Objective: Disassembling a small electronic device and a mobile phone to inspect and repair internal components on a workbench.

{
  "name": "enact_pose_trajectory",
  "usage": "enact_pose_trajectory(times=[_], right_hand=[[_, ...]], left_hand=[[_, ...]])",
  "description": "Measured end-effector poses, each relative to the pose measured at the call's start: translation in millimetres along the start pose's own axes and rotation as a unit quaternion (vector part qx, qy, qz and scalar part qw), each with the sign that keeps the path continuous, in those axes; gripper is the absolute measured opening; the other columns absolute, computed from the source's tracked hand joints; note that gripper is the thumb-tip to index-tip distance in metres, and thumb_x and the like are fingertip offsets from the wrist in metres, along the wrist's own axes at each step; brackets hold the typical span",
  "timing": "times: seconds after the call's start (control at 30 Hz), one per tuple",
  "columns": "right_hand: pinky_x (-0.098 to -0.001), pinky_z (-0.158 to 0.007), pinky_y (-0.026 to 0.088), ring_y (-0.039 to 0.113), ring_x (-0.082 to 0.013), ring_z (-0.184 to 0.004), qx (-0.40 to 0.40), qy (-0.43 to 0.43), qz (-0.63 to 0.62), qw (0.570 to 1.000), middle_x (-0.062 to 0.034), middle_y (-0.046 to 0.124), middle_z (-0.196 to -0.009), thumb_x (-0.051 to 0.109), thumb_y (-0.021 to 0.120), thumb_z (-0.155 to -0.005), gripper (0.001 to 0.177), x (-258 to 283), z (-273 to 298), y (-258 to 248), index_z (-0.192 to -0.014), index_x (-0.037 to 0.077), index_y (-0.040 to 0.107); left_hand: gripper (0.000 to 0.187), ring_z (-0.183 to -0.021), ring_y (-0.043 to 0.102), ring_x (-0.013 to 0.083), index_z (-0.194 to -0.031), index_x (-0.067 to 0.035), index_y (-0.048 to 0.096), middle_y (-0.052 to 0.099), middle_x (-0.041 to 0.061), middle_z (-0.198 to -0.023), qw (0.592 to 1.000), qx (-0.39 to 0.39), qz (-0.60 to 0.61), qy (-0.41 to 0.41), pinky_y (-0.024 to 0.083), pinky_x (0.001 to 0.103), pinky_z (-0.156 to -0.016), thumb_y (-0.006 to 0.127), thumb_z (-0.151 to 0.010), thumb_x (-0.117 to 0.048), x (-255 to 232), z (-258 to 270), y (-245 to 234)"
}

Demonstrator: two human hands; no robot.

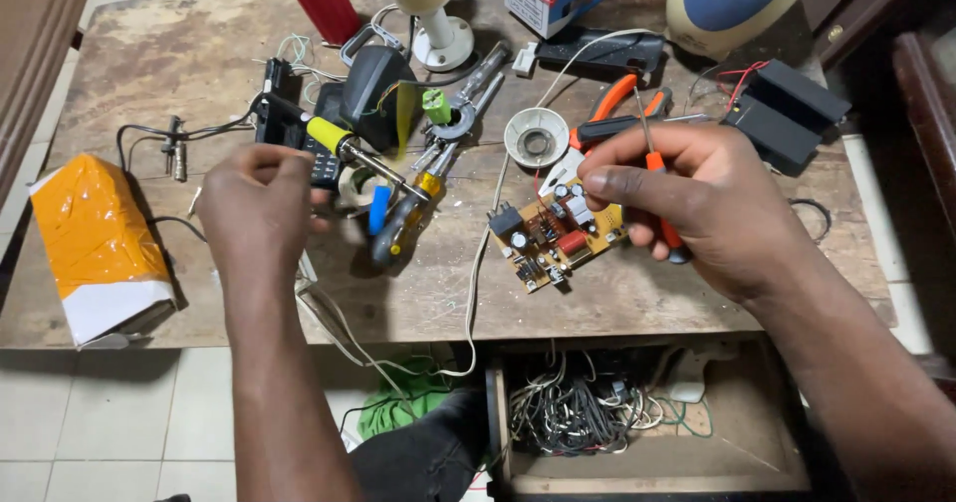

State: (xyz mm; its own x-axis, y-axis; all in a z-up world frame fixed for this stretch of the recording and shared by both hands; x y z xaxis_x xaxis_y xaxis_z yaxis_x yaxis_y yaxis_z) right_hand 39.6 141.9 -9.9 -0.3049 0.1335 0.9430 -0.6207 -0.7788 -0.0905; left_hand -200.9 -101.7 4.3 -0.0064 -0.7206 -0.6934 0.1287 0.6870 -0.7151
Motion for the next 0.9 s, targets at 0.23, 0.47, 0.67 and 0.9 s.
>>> enact_pose_trajectory(times=[0.23,0.47,0.67,0.9], right_hand=[[-0.0260,-0.039,0.033,0.050,-0.0148,-0.048,0.018,0.005,0.016,1.000,-0.0111,0.073,-0.077,0.012,0.074,-0.089,0.012,0.5,2.9,3.3,-0.096,0.003,0.076],[-0.0261,-0.044,0.038,0.051,-0.0164,-0.049,0.018,0.021,0.031,0.999,-0.0082,0.074,-0.085,0.011,0.076,-0.086,0.010,4.9,5.8,-0.3,-0.089,0.002,0.077],[-0.0296,-0.072,0.049,0.064,-0.0138,-0.079,-0.009,-0.030,0.236,0.971,0.0025,0.080,-0.103,0.026,0.069,-0.083,0.018,-0.9,-7.0,-6.1,-0.095,0.016,0.079],[-0.0463,-0.070,0.050,0.071,-0.0341,-0.086,0.018,-0.179,0.397,0.900,-0.0119,0.078,-0.101,0.028,0.059,-0.091,0.031,-2.2,-3.6,4.3,-0.115,0.014,0.073]], left_hand=[[0.036,-0.103,0.069,0.0313,-0.114,-0.009,0.075,0.075,0.010,-0.113,0.984,-0.044,-0.112,0.131,0.054,0.047,-0.085,0.079,-0.085,-0.029,22.3,-43.1,28.0],[0.040,-0.109,0.066,0.0344,-0.120,-0.008,0.071,0.073,0.013,-0.118,0.982,-0.055,-0.139,0.118,0.052,0.050,-0.087,0.080,-0.085,-0.024,12.3,-41.5,27.0],[0.036,-0.095,0.063,0.0376,-0.115,-0.005,0.072,0.070,0.016,-0.103,0.919,-0.152,-0.104,0.348,0.047,0.050,-0.082,0.070,-0.084,-0.023,-24.2,-24.0,27.3],[0.057,-0.100,0.063,0.0430,-0.127,0.002,0.075,0.071,0.025,-0.108,0.909,-0.150,-0.214,0.325,0.051,0.050,-0.090,0.067,-0.071,0.003,-14.2,-37.8,43.1]])
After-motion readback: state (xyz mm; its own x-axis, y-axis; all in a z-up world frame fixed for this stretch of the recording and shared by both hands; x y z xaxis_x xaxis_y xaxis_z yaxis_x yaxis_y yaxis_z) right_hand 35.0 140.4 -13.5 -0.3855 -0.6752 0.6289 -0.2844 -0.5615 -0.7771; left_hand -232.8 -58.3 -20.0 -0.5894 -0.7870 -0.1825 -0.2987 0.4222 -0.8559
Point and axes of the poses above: each hand's wrist, its own z-axis away from the middle knuckle, its own y-axis out of the palm, x = y × z, the point moved 7 cm from there along -z, towards the middle knuckle
